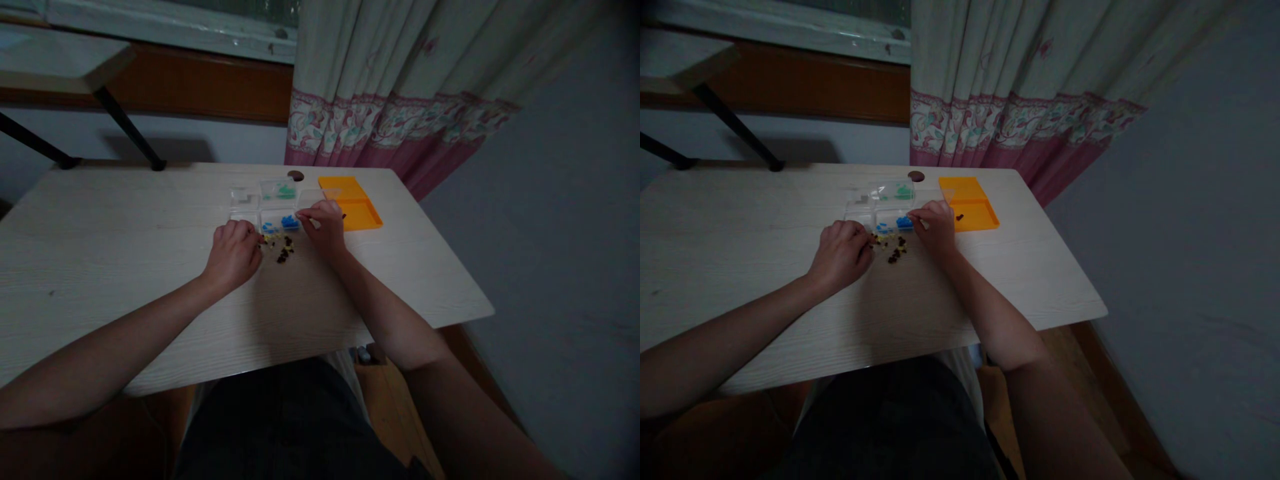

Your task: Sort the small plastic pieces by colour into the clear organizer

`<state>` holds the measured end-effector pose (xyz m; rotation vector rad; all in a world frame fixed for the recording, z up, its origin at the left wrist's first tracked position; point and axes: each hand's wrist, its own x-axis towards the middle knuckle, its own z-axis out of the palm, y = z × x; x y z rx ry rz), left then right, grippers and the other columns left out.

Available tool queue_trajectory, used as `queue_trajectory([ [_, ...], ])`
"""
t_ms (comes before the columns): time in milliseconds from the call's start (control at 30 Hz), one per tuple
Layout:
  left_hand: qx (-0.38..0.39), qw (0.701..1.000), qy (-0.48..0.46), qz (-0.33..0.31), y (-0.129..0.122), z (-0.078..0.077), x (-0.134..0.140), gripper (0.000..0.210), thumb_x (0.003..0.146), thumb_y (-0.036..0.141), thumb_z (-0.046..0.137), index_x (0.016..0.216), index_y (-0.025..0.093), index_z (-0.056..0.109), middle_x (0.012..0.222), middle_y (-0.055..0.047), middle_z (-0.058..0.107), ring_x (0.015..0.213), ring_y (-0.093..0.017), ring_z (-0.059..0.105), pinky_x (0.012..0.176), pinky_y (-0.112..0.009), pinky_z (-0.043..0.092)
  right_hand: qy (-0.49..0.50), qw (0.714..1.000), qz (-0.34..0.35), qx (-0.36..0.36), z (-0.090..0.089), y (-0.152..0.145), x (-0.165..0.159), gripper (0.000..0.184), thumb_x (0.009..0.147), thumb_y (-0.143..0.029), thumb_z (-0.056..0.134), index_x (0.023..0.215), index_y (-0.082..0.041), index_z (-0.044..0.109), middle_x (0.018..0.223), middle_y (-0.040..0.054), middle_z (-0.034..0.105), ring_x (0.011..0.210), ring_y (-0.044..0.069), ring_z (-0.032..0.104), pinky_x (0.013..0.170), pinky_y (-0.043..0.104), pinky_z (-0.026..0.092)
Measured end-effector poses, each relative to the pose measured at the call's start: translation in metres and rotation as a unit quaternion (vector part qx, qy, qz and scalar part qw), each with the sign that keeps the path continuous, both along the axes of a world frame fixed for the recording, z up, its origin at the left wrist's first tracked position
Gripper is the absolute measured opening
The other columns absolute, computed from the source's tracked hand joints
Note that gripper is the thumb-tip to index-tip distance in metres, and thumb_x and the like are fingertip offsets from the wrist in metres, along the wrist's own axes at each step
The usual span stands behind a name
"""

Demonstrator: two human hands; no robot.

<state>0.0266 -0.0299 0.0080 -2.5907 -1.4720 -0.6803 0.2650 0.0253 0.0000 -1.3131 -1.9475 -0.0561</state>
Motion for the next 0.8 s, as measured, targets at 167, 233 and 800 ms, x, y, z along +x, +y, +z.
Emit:
queue_trajectory([
  [167, 0.007, 1.0, -0.002, 0.006, -0.0041, 0.0037, 0.0006, 0.019, 0.084, 0.026, 0.053, 0.099, 0.02, 0.064, 0.104, -0.014, 0.055, 0.104, -0.034, 0.045, 0.085, -0.051, 0.036, 0.0, 1.0, 0.001, 0.001, 0.0002, -0.0003, -0.0002, 0.038, 0.094, -0.051, 0.047, 0.09, -0.025, 0.074, 0.083, 0.0035, 0.062, 0.088, 0.02, 0.051, 0.081, 0.036, 0.034],
  [233, 0.007, 1.0, -0.011, 0.008, -0.0054, 0.0044, 0.0005, 0.02, 0.084, 0.031, 0.056, 0.099, 0.02, 0.063, 0.106, -0.014, 0.054, 0.106, -0.035, 0.045, 0.087, -0.053, 0.035, 0.0, 1.0, 0.003, 0.002, -0.0001, -0.0003, 0.0, 0.037, 0.094, -0.051, 0.047, 0.09, -0.026, 0.074, 0.083, 0.0034, 0.062, 0.088, 0.02, 0.051, 0.081, 0.036, 0.034],
  [800, -0.006, 1.0, 0.003, 0.015, -0.0002, -0.0003, -0.0008, 0.02, 0.086, 0.033, 0.055, 0.096, 0.018, 0.062, 0.103, -0.015, 0.054, 0.103, -0.035, 0.045, 0.086, -0.052, 0.036, -0.004, 1.0, -0.001, -0.008, 0.001, -0.0016, 0.0001, 0.037, 0.094, -0.05, 0.048, 0.09, -0.024, 0.075, 0.082, 0.0033, 0.063, 0.086, 0.019, 0.051, 0.081, 0.034, 0.034],
])
